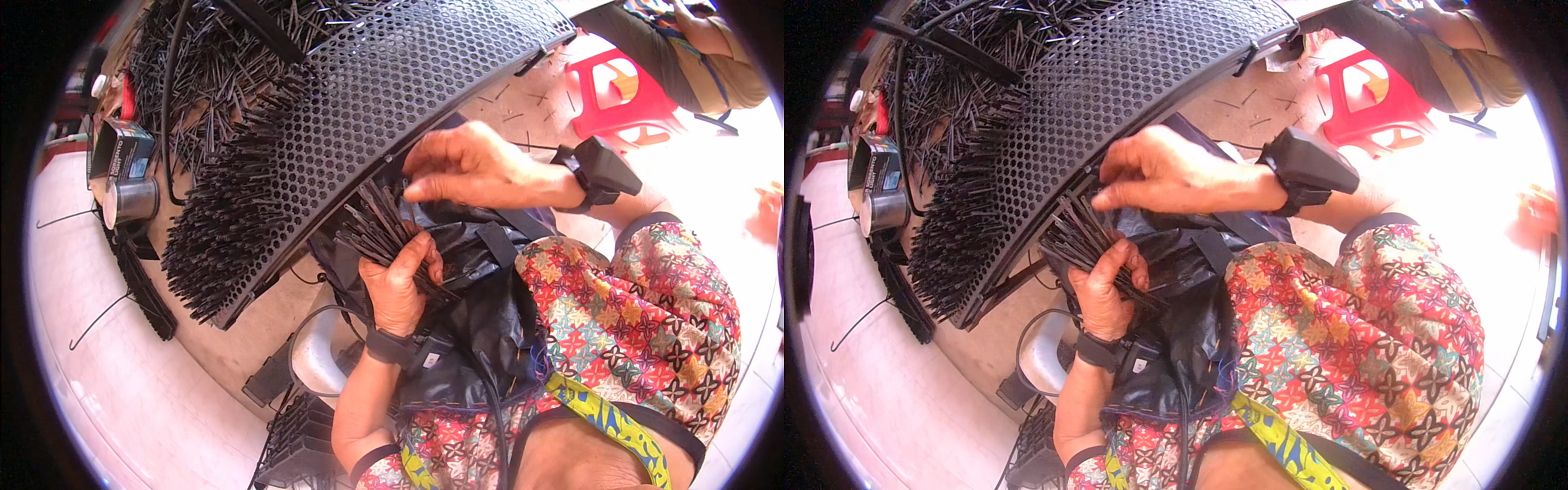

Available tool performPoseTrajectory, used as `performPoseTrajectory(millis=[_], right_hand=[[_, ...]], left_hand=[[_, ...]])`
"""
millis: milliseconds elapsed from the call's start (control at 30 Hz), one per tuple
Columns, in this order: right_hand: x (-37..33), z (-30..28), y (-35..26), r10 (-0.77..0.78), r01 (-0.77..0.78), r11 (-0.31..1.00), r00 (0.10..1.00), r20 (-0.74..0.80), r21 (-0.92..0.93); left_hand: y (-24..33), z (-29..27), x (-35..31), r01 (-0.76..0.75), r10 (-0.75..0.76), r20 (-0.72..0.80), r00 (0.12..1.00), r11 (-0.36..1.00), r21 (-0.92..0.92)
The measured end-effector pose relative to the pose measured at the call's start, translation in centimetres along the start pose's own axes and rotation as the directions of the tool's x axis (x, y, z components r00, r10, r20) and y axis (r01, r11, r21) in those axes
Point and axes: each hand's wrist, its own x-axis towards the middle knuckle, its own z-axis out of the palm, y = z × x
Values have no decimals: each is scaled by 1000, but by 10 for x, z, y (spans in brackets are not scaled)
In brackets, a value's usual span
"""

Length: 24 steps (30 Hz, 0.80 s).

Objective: The person inserts black plastic bristles one by one into the holes of a perforated broom head. They repeatedly pick bristles from a pile and press them into the head, occasionally adjusting the head's position.

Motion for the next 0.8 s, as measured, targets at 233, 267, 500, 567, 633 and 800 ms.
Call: performPoseTrajectory(millis=[233, 267, 500, 567, 633, 800], right_hand=[[-6, 19, 9, 36, -41, 956, 999, 23, 291], [-5, 19, 10, 89, -96, 956, 995, 37, 277], [-6, 8, 9, 135, -97, 884, 990, -49, 458], [-2, 2, 1, 148, -100, 905, 985, -86, 413], [5, -12, -8, 92, -10, 883, 984, -152, 469], [45, -31, -26, -157, 284, 901, 918, -365, 326]], left_hand=[[2, 6, -2, -33, 21, 102, 995, 994, 108], [3, 7, -3, -42, 31, 97, 995, 993, 109], [3, 5, -2, -44, 45, -1, 999, 994, 96], [3, 3, -1, -34, 35, -4, 999, 996, 86], [3, 2, -3, -18, 18, 2, 1000, 996, 84], [2, 0, -3, 23, -28, 62, 998, 997, 79]])
